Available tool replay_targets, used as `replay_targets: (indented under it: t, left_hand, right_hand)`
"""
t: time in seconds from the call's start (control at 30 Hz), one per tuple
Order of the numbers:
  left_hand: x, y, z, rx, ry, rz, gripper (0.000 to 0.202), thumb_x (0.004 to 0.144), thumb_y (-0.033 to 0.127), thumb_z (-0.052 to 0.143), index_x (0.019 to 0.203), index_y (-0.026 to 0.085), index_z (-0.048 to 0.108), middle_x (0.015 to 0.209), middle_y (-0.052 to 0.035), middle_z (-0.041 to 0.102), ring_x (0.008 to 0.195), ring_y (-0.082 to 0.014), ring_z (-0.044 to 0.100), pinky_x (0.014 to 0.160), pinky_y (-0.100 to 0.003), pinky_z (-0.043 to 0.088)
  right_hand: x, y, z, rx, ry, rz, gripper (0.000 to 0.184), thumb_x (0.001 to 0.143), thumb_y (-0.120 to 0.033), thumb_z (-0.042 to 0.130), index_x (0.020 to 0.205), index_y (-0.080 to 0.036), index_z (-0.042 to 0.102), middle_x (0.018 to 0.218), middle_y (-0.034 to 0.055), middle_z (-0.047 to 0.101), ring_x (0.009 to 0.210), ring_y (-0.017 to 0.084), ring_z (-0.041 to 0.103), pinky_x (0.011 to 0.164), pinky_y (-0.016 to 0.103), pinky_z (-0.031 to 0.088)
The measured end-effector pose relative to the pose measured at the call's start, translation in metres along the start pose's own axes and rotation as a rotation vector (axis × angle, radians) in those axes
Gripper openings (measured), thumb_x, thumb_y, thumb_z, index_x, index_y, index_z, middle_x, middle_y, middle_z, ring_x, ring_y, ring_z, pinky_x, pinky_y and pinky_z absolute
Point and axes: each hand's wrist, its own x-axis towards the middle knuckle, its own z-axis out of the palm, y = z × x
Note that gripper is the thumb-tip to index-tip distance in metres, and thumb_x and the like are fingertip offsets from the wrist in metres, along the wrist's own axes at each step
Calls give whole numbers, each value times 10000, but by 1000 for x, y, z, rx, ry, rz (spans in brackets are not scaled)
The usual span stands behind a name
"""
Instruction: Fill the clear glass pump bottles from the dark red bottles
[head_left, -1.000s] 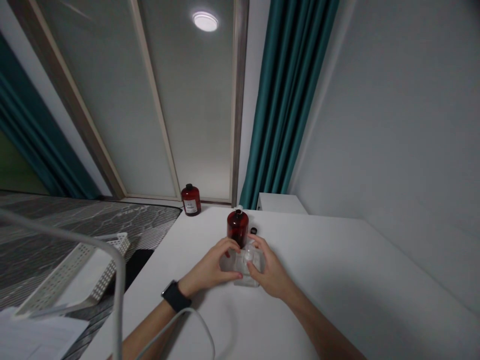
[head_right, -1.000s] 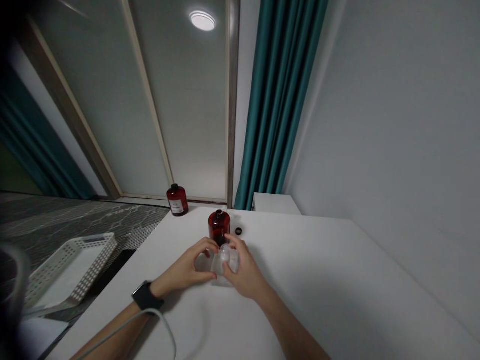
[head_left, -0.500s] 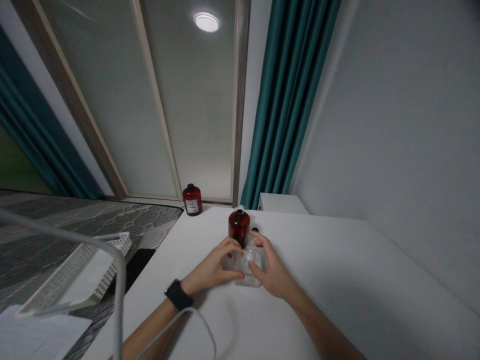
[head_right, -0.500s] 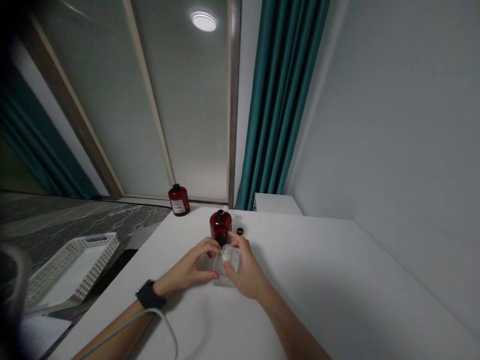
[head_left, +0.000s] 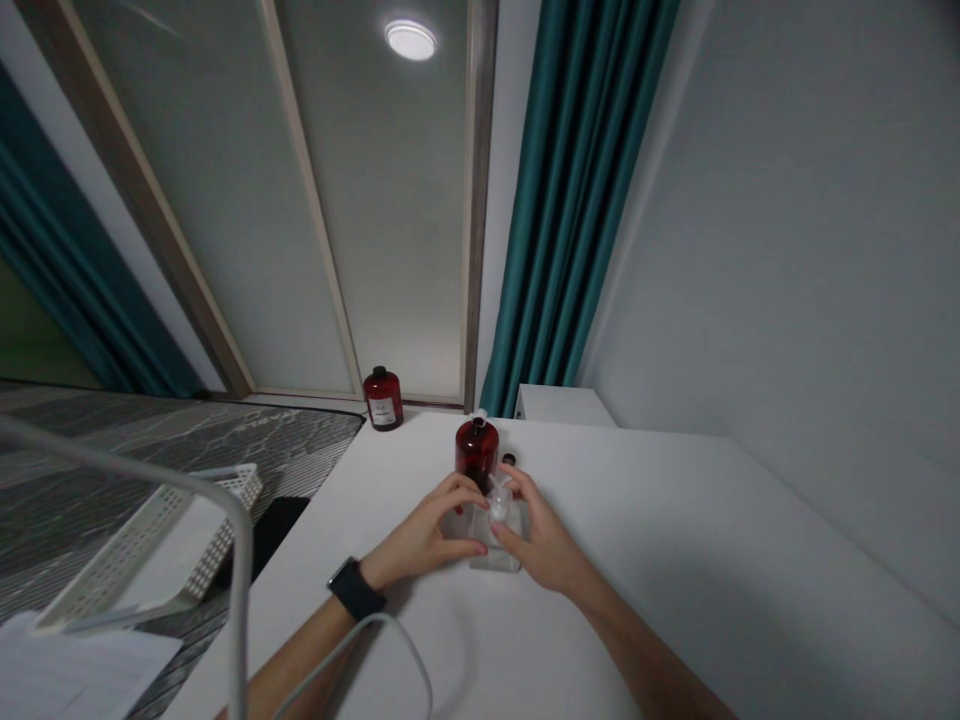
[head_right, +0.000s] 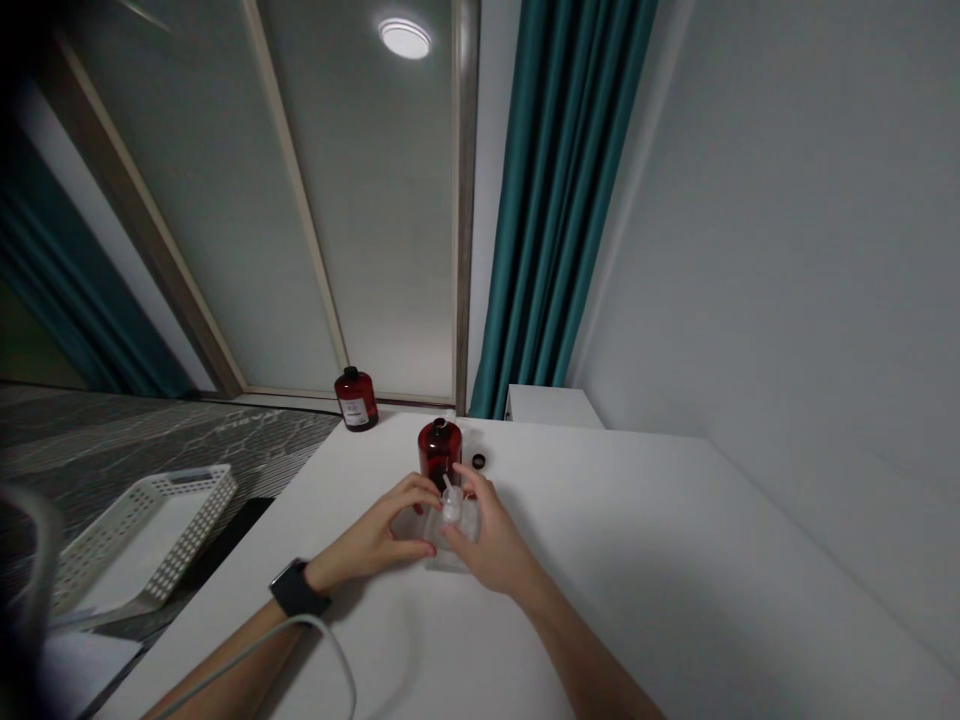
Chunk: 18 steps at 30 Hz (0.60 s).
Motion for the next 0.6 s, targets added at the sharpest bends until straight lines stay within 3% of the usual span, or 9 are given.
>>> replay_targets:
  t: [0.23,0.47,0.6]
  left_hand:
    - [0,-4,1,6,-2,9,390,821,431,766,1129,225,644,1166,-88,571,1113,-260,556,934,-355,467]
    - [-1,-10,3,-11,32,-61,488,755,382,821,1146,217,580,1176,-74,586,1051,-252,566,854,-337,474]
    - [-1,-9,3,-20,37,-97,483,743,353,827,1127,211,572,1153,-65,589,1036,-246,563,863,-342,468]
  right_hand:
    - [1,-1,0,-53,61,4,651,794,-185,618,1412,-211,414,1132,71,611,1038,231,583,1003,420,446]
    - [1,1,-3,-132,79,-95,503,812,-176,571,1310,-211,515,1320,96,595,1202,262,554,1057,429,431]
    - [0,-1,-5,-159,115,-124,554,858,-185,555,1400,-239,456,1383,88,561,1237,257,542,1067,419,436]
